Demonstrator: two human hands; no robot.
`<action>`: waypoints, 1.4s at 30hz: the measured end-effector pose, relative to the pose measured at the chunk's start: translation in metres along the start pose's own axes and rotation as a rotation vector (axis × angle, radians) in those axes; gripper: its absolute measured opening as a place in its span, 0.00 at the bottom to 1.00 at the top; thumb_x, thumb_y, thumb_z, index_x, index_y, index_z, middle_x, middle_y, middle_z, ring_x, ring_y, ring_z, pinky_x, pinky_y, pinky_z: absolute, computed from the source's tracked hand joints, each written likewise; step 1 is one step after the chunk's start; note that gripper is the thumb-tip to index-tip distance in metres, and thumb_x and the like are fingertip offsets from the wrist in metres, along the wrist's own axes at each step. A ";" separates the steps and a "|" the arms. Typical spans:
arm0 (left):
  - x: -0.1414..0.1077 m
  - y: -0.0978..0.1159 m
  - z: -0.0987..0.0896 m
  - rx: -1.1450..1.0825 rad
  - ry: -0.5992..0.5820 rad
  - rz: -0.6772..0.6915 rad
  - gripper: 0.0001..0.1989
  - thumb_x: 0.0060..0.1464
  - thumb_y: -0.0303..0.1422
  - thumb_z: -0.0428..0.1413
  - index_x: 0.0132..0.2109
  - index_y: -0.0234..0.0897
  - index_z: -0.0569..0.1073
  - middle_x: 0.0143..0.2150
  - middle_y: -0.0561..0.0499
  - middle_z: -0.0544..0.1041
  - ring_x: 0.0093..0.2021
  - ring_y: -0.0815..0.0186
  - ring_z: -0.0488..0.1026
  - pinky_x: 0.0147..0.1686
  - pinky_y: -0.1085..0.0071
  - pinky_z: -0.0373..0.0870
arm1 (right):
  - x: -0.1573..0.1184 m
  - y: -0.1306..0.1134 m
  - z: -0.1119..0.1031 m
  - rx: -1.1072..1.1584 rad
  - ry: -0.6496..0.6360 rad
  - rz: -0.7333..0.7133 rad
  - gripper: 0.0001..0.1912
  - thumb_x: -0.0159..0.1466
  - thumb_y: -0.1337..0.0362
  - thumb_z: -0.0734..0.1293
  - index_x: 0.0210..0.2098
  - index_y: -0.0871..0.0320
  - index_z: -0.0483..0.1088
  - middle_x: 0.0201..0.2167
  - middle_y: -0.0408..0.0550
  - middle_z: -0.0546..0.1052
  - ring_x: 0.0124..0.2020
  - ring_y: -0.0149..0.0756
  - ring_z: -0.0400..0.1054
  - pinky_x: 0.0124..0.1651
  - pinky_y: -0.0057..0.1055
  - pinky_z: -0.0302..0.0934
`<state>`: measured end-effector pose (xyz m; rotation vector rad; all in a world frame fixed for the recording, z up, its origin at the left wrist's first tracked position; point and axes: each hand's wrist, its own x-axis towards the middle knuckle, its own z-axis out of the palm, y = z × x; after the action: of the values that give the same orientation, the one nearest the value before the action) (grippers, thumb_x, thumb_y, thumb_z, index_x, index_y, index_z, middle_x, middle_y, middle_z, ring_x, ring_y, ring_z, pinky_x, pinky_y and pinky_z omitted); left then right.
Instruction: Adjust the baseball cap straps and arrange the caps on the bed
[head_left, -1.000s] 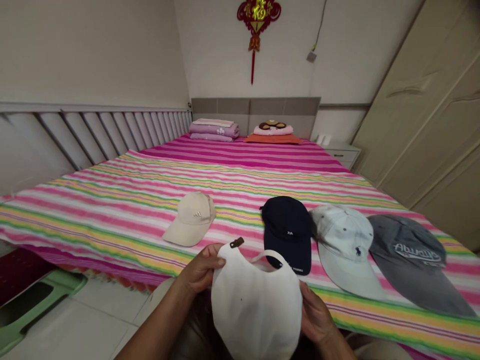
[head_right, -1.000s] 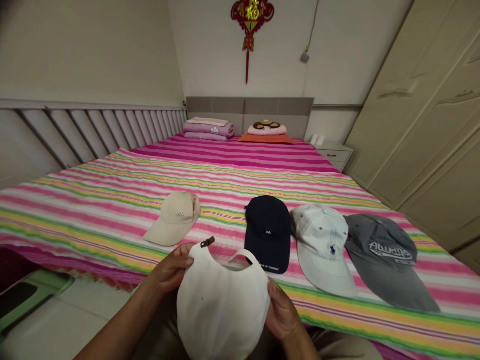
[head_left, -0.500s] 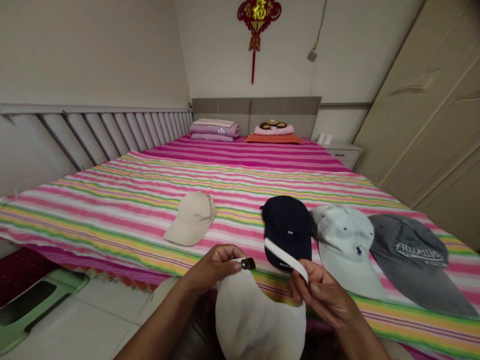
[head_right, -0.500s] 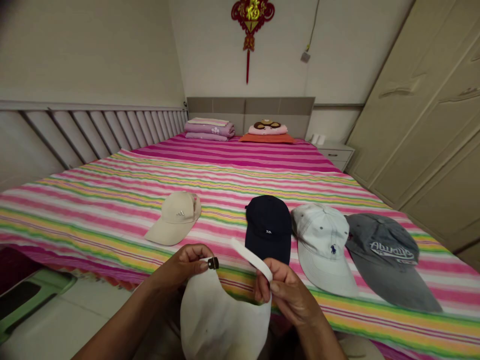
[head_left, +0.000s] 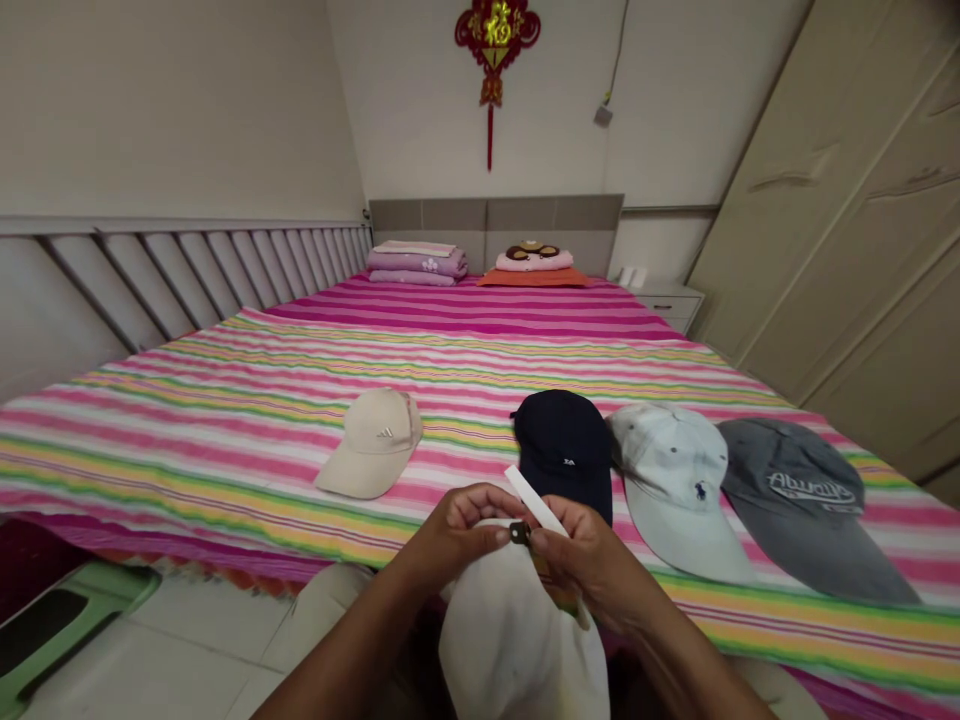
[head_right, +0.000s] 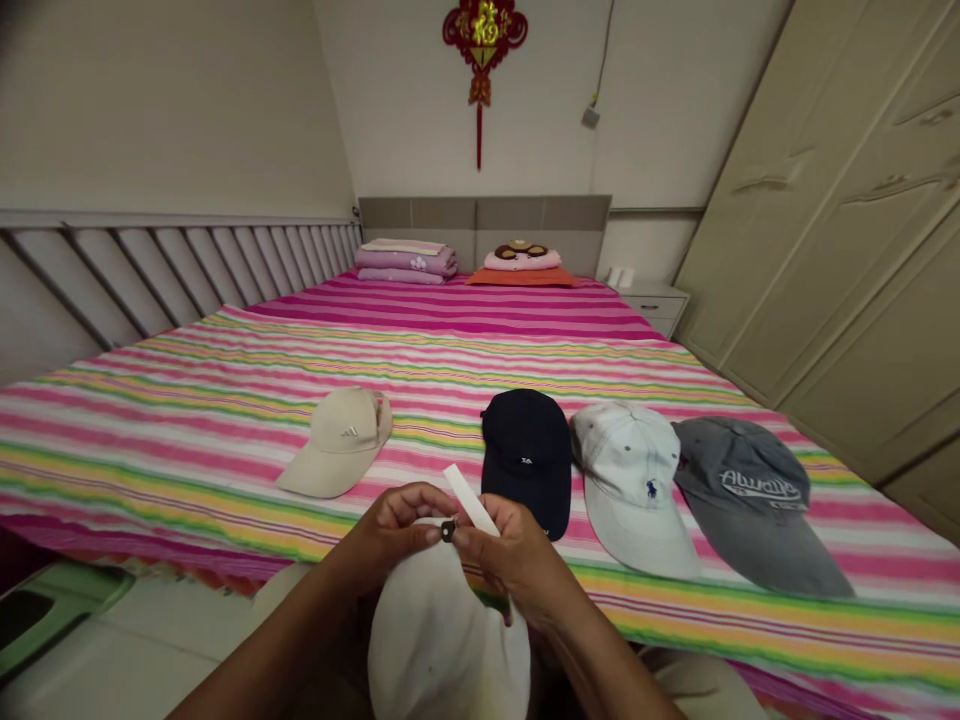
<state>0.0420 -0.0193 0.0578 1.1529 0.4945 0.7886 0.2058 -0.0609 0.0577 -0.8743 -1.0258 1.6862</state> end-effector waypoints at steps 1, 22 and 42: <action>0.000 0.000 0.001 -0.002 -0.002 -0.001 0.11 0.42 0.29 0.60 0.37 0.35 0.73 0.34 0.48 0.76 0.34 0.68 0.72 0.35 0.74 0.64 | 0.000 0.001 0.002 0.026 -0.001 0.007 0.20 0.46 0.54 0.72 0.30 0.59 0.62 0.15 0.34 0.60 0.13 0.20 0.46 0.17 0.22 0.42; -0.005 -0.012 0.008 -0.135 0.221 0.016 0.13 0.33 0.29 0.64 0.30 0.33 0.72 0.29 0.48 0.77 0.29 0.68 0.72 0.30 0.73 0.65 | -0.010 -0.010 -0.001 -0.031 0.208 -0.018 0.16 0.50 0.54 0.69 0.20 0.60 0.63 0.07 0.35 0.60 0.09 0.19 0.45 0.15 0.21 0.36; -0.008 -0.019 0.010 -0.310 0.170 0.012 0.13 0.32 0.26 0.65 0.29 0.33 0.71 0.24 0.53 0.74 0.22 0.73 0.69 0.25 0.77 0.64 | -0.011 -0.013 0.000 -0.097 0.194 0.044 0.14 0.45 0.60 0.69 0.15 0.58 0.59 0.05 0.30 0.53 0.08 0.18 0.38 0.13 0.22 0.29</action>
<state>0.0492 -0.0347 0.0434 0.8067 0.4871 0.9424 0.2140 -0.0686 0.0710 -1.1079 -0.9675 1.5630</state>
